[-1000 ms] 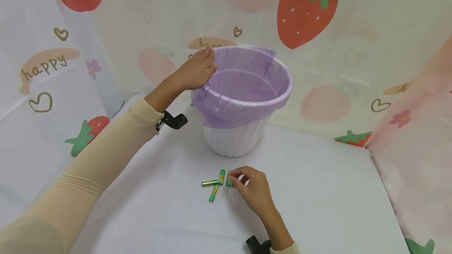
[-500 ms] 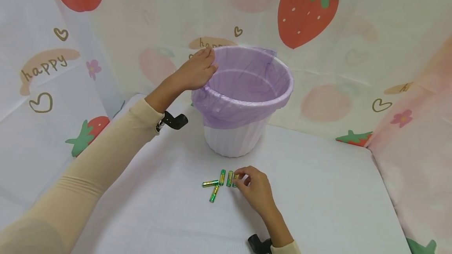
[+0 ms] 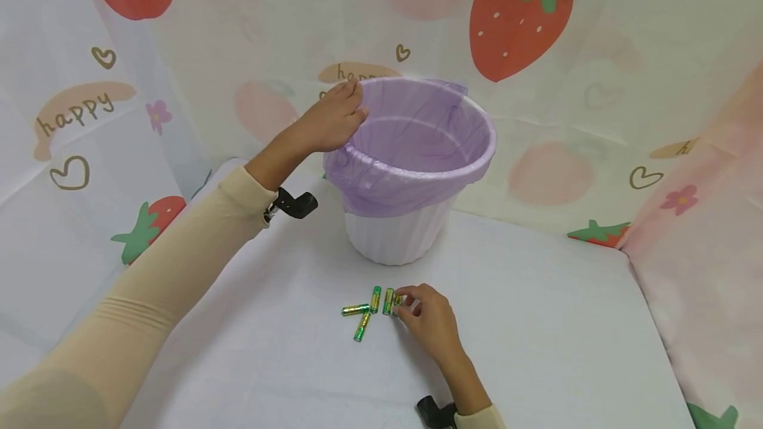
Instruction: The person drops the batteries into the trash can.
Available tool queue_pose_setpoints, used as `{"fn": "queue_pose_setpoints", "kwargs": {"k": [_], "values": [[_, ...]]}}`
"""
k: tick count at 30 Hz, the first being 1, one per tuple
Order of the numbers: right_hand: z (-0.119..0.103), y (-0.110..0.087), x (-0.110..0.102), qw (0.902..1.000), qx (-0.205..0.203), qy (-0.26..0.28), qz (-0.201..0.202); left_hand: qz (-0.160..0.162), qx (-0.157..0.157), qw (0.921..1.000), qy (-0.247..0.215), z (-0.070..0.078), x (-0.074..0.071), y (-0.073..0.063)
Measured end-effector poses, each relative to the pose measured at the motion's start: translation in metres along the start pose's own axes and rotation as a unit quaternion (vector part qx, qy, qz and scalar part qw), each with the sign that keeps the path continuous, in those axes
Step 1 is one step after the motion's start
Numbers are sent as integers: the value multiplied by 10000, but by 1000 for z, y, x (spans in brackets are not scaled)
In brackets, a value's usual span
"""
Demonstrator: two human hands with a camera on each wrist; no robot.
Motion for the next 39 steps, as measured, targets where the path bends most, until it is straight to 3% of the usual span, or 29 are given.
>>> {"fn": "queue_pose_setpoints", "kwargs": {"k": [14,39], "values": [[3,0,1,9993,106,-365,-39,-10,56,10000,22,3,0,1],[9,-2,-7,9916,653,-1107,-130,-35,17,10000,-6,0,0,0]]}}
Point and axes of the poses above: each hand's wrist, its own y-axis towards the middle knuckle, its own x-axis out of the palm, z = x × y, the point moved 6 cm from there along y, towards the middle knuckle, and after that the axes turned 2 degrees about y, right-handed, at the moved point
